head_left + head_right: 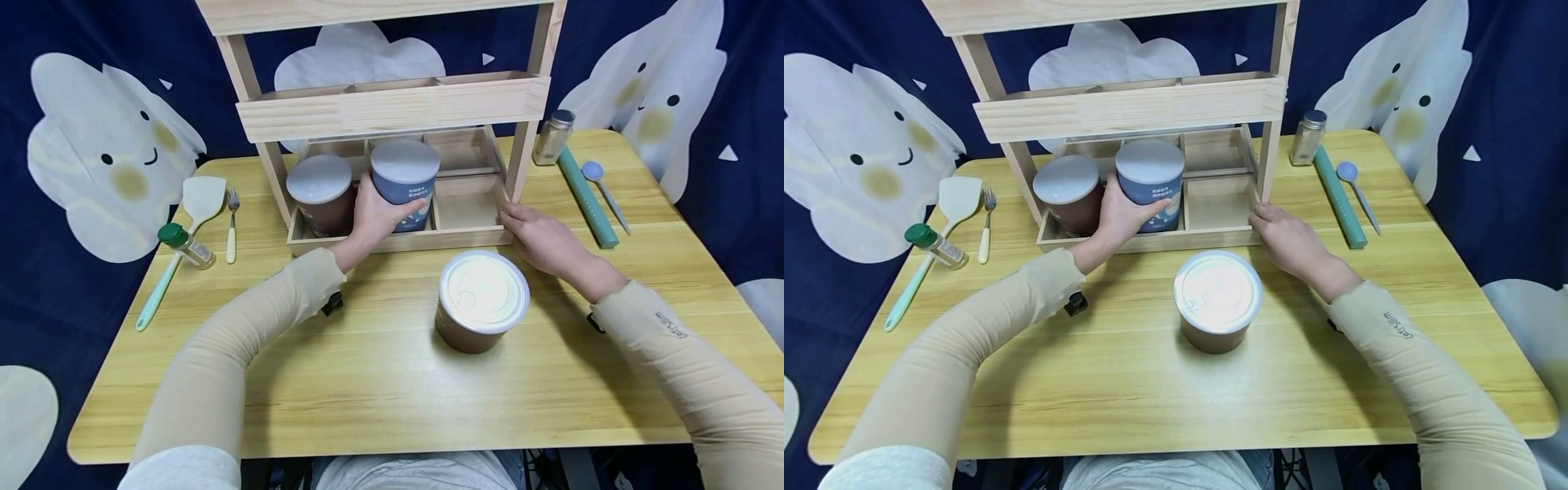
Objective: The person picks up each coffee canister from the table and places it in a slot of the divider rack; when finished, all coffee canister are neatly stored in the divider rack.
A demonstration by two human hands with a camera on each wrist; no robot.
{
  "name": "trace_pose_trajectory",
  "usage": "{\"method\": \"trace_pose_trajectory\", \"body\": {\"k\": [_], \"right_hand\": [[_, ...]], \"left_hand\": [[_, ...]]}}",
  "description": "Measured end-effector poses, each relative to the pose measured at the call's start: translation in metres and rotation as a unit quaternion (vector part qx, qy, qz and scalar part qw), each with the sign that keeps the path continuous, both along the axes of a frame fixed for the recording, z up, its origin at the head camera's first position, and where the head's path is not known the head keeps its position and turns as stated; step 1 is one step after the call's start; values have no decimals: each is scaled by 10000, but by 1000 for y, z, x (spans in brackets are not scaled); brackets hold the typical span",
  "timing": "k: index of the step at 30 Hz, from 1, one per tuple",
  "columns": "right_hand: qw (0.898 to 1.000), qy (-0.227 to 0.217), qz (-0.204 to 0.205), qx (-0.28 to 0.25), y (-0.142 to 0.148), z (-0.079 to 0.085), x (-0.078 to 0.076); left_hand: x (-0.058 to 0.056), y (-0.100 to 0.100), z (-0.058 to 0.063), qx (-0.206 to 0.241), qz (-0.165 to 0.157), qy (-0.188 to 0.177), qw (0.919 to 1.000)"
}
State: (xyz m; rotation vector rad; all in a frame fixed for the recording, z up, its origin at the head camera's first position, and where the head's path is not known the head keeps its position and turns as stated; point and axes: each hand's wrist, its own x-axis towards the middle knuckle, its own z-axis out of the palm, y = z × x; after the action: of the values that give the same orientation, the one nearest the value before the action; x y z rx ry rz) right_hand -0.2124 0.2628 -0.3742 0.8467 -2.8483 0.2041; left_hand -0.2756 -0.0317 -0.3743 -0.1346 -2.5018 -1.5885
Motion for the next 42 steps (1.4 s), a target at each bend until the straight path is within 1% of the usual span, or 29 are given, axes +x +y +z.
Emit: {"method": "trace_pose_trajectory", "body": {"k": [6,13,18,22,27,32,35,39,42], "right_hand": [[10000,25,23,-28,0,-2,0],[10000,27,29,-19,0,0,-1],[10000,-21,2,-6,-1,-1,-1],[10000,-6,6,-14,-1,-1,-1],[10000,-15,-5,-3,-1,1,0],[10000,61,2,-48,-2,3,2],[9999,131,37,-83,-3,3,2],[9998,162,67,-92,-4,2,2],[9998,153,82,-98,-4,2,1]], "left_hand": [[-2,1,-2,-94,-37,-73,9999],[-3,4,-5,-62,-102,-75,9999],[-4,3,-7,-179,-228,-141,9995],[-6,1,-5,-147,-329,-179,9992],[-7,-1,-4,-126,-443,-315,9984],[-2,-8,0,-310,-563,-351,9973],[4,-12,4,-367,-618,-440,9964],[16,-18,14,-354,-714,-619,9949],[28,-25,18,-354,-853,-665,9935]]}}
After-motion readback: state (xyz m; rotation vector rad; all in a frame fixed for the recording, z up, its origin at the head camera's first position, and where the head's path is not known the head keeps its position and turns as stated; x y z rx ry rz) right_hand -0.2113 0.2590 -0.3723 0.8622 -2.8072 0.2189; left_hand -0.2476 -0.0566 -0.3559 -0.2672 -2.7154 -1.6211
